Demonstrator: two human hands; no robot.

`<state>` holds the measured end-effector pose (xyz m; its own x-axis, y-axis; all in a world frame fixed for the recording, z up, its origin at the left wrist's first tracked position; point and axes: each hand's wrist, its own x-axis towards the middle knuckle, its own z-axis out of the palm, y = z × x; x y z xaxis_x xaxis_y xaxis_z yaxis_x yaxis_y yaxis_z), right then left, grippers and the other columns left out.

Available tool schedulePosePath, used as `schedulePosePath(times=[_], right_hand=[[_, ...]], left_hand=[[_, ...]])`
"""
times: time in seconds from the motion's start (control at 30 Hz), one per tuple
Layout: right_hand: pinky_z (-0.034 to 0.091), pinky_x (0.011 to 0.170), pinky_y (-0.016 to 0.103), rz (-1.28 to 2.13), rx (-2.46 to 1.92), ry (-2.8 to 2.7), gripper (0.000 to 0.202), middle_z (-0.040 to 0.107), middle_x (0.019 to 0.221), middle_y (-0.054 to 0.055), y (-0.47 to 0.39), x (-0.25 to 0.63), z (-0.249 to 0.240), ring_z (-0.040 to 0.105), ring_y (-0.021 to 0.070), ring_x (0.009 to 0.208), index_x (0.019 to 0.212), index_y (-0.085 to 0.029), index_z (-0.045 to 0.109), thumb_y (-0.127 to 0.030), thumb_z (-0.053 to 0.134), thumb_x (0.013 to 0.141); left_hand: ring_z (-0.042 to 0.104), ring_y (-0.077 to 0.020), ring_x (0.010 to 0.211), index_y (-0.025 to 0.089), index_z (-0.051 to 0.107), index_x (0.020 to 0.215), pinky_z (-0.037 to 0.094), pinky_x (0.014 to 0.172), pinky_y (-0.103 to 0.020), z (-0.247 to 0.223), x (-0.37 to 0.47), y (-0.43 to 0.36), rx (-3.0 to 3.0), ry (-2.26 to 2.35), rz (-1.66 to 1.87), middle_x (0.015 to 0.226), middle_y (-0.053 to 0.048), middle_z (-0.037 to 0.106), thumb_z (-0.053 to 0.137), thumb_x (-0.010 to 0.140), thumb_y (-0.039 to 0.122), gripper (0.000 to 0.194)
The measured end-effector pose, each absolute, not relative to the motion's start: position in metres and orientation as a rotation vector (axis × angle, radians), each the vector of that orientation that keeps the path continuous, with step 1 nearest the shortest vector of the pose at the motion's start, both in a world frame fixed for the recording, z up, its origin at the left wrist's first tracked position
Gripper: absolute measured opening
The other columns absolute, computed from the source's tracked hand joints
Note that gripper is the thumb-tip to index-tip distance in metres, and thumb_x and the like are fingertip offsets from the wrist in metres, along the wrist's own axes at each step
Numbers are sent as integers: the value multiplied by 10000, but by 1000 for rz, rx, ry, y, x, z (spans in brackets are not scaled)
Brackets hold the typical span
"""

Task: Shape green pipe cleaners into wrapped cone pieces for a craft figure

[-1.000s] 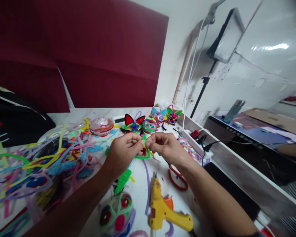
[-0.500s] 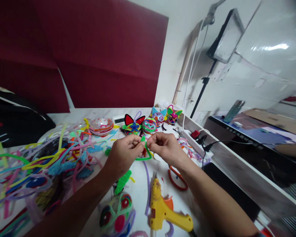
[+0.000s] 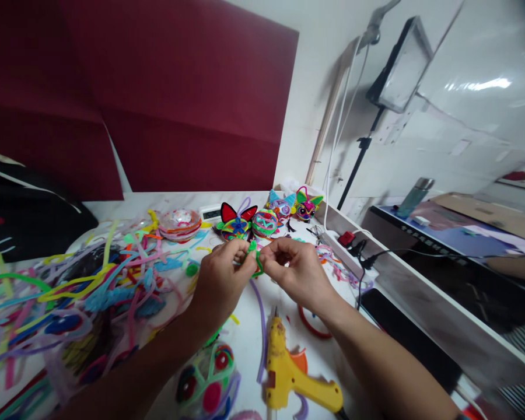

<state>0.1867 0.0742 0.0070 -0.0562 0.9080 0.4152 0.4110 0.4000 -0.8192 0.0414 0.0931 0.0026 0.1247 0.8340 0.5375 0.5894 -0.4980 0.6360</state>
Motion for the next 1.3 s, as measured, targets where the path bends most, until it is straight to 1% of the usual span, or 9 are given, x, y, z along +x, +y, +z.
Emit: schedulePosePath(times=[0.27,0.4,0.5,0.63,0.77,0.9,1.0,1.13,1.3], right_hand=[[407,586,245,386,-1170,-1745,136,655,722,37,61,181,13,570,135,632,763,-159,668,-189,553,830],[416,579,233,560,-1087,-1694,137,664,758,35,67,185,12,569,130,650,802,-155,681,-190,553,835],[406,541,226,792,-1027,-1564,99,621,675,10,75,190,10,528,110,575,788,-147,659,-237,618,800],[373,503,220,1018,-969,-1438,217,535,576,-29,82,192,13,456,85,513,687,-143,618,-333,720,713],[373,504,216,1156,-927,-1358,276,528,569,-37,82,192,19,442,75,512,683,-143,622,-384,756,669],[382,489,206,1191,-907,-1321,256,555,552,-43,83,191,19,469,70,495,683,-141,634,-312,809,608],[405,482,206,1175,-916,-1312,256,577,550,-40,84,190,17,500,76,488,672,-141,629,-285,824,589],[463,534,232,1154,-885,-1323,259,623,590,-15,86,189,12,571,110,536,697,-152,622,-306,813,616],[456,521,242,1042,-906,-1392,246,593,575,-21,85,188,7,552,114,519,724,-166,615,-353,768,683]], left_hand=[[648,-163,672,174,615,776,480,602,-217,-2,44,92,1786,1302,1385,705,-16,677,562,767,273,112],[632,-130,613,154,640,768,479,562,-184,5,44,93,1506,1109,1366,669,5,684,629,736,281,131],[588,-96,529,151,657,754,444,495,-160,8,44,94,1425,1017,1308,615,28,668,648,729,254,106],[572,-80,511,155,670,738,425,484,-141,10,41,93,1397,947,1272,558,51,645,667,719,228,75],[577,-83,523,150,673,744,434,509,-149,11,40,93,1384,961,1246,564,52,648,687,700,222,86],[582,-100,555,143,672,735,424,512,-163,10,39,93,1407,996,1230,579,39,646,686,701,248,112],[532,-88,526,139,677,735,373,470,-164,9,38,94,1461,1021,1218,588,35,633,673,722,273,134],[442,-65,480,147,691,757,327,450,-164,6,36,94,1492,1008,1210,546,54,562,641,764,312,172],[462,-73,509,142,692,752,357,490,-170,6,38,92,1401,947,1192,562,41,557,632,765,298,168]])
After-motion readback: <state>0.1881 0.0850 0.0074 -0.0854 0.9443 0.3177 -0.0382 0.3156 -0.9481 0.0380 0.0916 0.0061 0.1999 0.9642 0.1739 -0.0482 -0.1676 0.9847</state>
